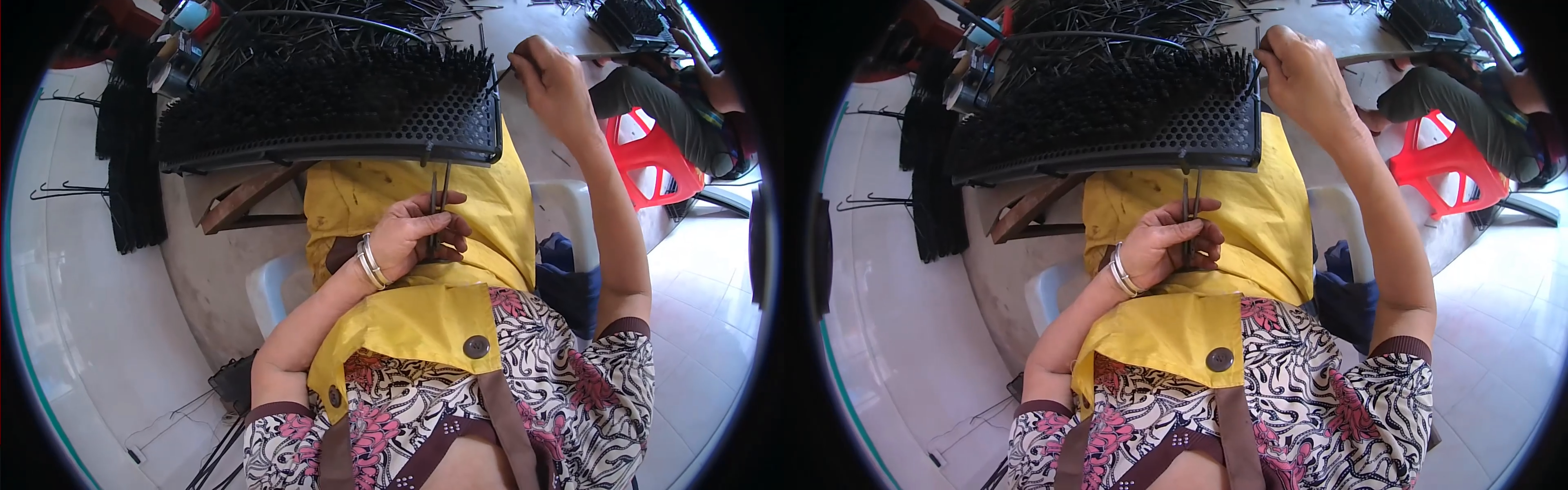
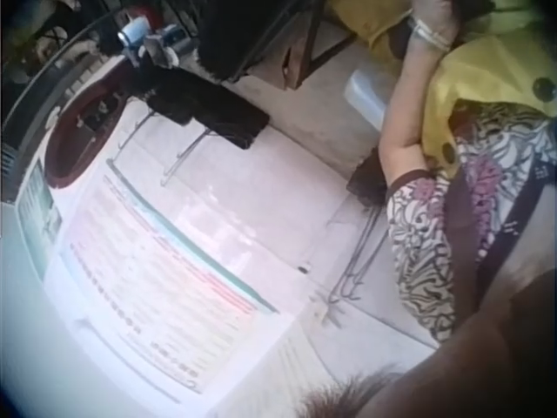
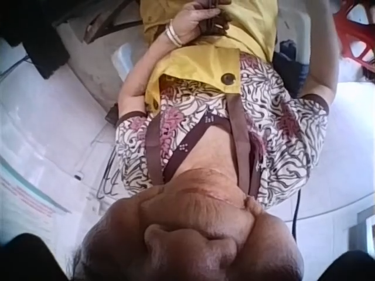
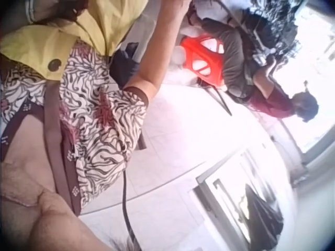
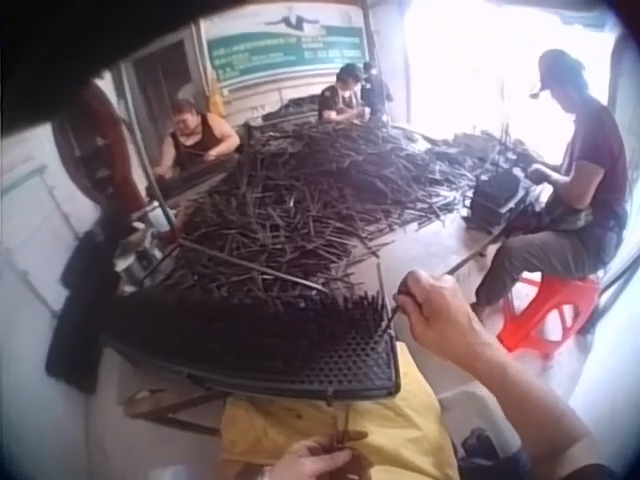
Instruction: Manually inserting thin plastic rods into a grid-like base to assemble products.
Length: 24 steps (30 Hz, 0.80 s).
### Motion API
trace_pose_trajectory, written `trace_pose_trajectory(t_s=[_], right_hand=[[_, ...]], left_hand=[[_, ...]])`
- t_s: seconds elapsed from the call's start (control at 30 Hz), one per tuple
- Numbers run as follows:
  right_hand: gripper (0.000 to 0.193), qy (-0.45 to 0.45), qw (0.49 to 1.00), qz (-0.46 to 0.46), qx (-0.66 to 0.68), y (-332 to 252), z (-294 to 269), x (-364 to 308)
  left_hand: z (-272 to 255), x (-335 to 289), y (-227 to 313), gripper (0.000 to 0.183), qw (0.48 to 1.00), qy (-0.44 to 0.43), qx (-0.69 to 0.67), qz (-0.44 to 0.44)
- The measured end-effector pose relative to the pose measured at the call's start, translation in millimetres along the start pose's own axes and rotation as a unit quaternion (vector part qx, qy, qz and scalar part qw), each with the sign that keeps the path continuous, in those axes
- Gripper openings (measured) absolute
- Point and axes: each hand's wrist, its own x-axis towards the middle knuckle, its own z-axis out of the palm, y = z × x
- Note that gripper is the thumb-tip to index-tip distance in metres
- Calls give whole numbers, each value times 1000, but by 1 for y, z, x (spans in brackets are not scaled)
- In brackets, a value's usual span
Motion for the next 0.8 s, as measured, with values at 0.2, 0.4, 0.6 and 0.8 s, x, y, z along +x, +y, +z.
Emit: trace_pose_trajectory(t_s=[0.2,0.4,0.6,0.8], right_hand=[[10,-92,995,-39,17,1,-6,18],[15,-128,989,33,69,2,-5,13],[16,-118,992,11,-35,15,26,-8],[15,65,997,-39,-4,12,24,-2]], left_hand=[[-2,-1,0,35,1000,-15,-8,4],[-1,-3,2,34,1000,-7,-5,-5],[-3,-1,1,34,1000,-4,2,-14],[-4,0,0,35,1000,9,11,-18]])
